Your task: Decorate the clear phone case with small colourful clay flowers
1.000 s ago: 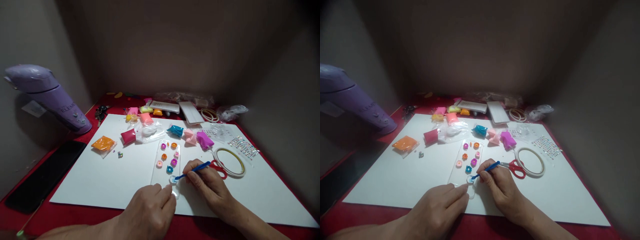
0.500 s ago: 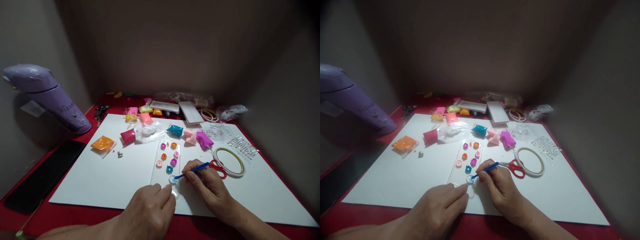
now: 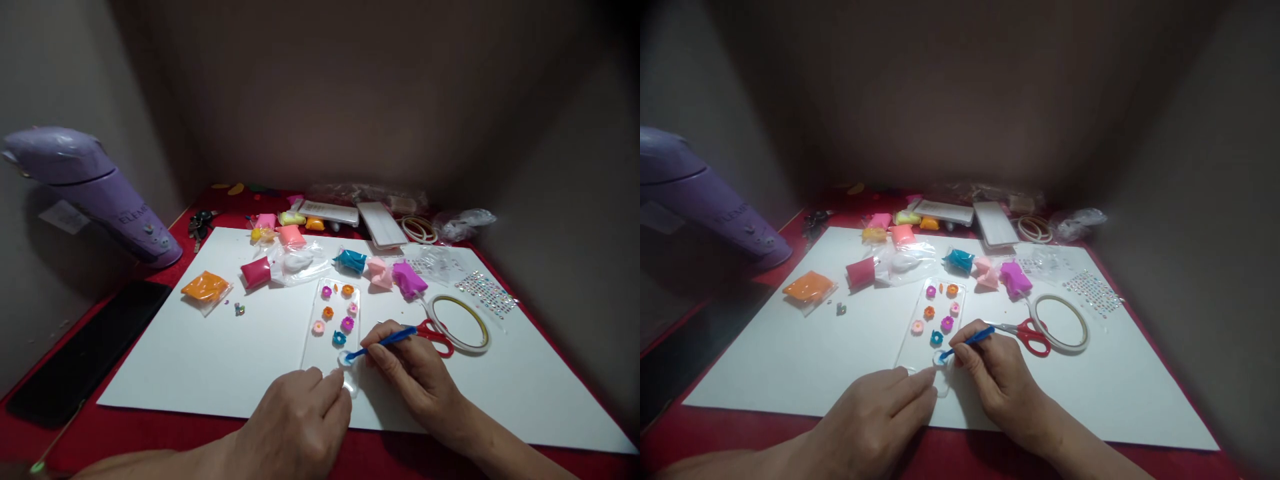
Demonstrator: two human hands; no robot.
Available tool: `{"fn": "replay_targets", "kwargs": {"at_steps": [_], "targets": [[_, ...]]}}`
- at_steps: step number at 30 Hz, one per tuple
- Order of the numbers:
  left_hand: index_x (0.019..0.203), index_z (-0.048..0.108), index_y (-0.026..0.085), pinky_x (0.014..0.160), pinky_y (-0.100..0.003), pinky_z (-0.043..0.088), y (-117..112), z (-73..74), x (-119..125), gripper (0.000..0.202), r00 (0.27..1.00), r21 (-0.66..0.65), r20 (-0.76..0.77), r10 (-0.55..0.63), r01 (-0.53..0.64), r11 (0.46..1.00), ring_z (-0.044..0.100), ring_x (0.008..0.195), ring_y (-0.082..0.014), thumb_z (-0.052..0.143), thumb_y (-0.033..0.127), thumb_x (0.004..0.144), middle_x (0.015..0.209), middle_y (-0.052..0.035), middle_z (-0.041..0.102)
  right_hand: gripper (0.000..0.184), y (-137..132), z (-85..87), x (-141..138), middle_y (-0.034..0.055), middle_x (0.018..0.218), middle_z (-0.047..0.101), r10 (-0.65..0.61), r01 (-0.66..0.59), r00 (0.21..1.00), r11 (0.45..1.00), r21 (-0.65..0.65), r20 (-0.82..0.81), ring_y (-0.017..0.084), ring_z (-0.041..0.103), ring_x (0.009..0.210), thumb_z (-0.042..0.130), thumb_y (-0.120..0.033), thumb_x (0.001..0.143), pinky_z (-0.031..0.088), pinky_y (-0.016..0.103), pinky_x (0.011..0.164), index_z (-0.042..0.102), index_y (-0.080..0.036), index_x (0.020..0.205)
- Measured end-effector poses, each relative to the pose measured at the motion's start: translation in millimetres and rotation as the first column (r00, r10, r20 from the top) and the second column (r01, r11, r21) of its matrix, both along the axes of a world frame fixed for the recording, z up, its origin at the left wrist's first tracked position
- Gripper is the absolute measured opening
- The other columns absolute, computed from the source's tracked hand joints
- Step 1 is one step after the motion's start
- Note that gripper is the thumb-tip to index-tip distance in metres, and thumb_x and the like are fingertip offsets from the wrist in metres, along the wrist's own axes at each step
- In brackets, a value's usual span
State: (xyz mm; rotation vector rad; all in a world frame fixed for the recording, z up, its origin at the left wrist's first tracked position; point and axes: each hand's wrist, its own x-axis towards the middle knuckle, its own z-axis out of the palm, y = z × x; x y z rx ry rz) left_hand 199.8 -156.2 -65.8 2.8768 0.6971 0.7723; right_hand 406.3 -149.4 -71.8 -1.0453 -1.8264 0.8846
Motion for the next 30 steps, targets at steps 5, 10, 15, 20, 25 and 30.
{"fn": "replay_targets", "kwargs": {"at_steps": [5,10,15,20,25,30], "targets": [[0.075,0.058,0.012,0.043,-0.03,0.036,0.2,-0.3,0.7,0.02,1.0,-0.003,-0.009,-0.012,0.012,1.0,0.045,0.053,-0.018,0.043,0.0,0.08,0.069,-0.0085,0.059,0.018,0.0,-1.5,-0.8,0.0002,0.083,0.058,0.008,-0.008,1.0,1.0,-0.012,-0.006,0.011,0.055,0.07,0.043,-0.015,0.095,0.044,0.024,0.063,0.058,-0.02,0.087],[0.075,0.058,0.012,0.043,-0.03,0.036,0.3,-0.8,0.1,0.02,1.0,0.003,-0.002,-0.003,0.003,1.0,0.045,0.052,-0.0179,0.043,0.0,0.08,0.068,-0.0081,0.059,0.017,-0.1,-3.4,-0.2,0.0004,0.084,0.058,0.008,-0.008,1.0,1.0,-0.021,-0.004,0.012,0.056,0.072,0.044,-0.015,0.095,0.044,0.026,0.065,0.057,-0.021,0.086],[0.082,0.06,0.01,0.043,-0.03,0.038,0.1,0.4,0.7,0.019,1.0,-0.001,0.004,-0.011,0.011,1.0,0.047,0.053,-0.0183,0.045,-0.001,0.079,0.07,-0.009,0.061,0.018,-0.6,-1.0,0.5,-0.0006,0.083,0.058,-0.021,0.019,0.999,0.999,-0.04,-0.044,0.01,0.055,0.069,0.044,-0.017,0.096,0.044,0.023,0.061,0.059,-0.021,0.087],[0.082,0.06,0.01,0.043,-0.03,0.038,-0.9,1.2,1.0,0.019,1.0,0.022,0.016,-0.006,0.006,1.0,0.047,0.052,-0.0182,0.045,-0.001,0.079,0.069,-0.0084,0.061,0.019,-0.2,-1.1,-0.9,-0.0005,0.084,0.059,0.002,-0.003,1.0,0.999,-0.034,-0.026,0.01,0.056,0.071,0.044,-0.016,0.095,0.044,0.023,0.063,0.058,-0.02,0.083],[0.081,0.06,0.01,0.042,-0.03,0.038,-0.3,1.3,0.9,0.02,1.0,0.036,0.015,0.005,-0.005,0.999,0.048,0.052,-0.0185,0.044,-0.002,0.079,0.069,-0.0085,0.061,0.019,0.1,-1.0,-1.6,0.0002,0.082,0.059,-0.002,0.002,1.0,0.999,-0.034,0.006,0.011,0.056,0.071,0.044,-0.016,0.096,0.044,0.024,0.064,0.057,-0.019,0.082],[0.079,0.06,0.011,0.042,-0.03,0.037,1.5,1.0,1.3,0.02,1.0,0.025,0.022,-0.006,0.006,1.0,0.047,0.051,-0.0181,0.043,-0.001,0.08,0.067,-0.0083,0.06,0.02,0.1,0.3,-1.1,0.0008,0.084,0.059,-0.049,0.047,0.998,0.998,-0.049,-0.034,0.01,0.057,0.068,0.045,-0.018,0.096,0.044,0.024,0.06,0.059,-0.019,0.082]]}}
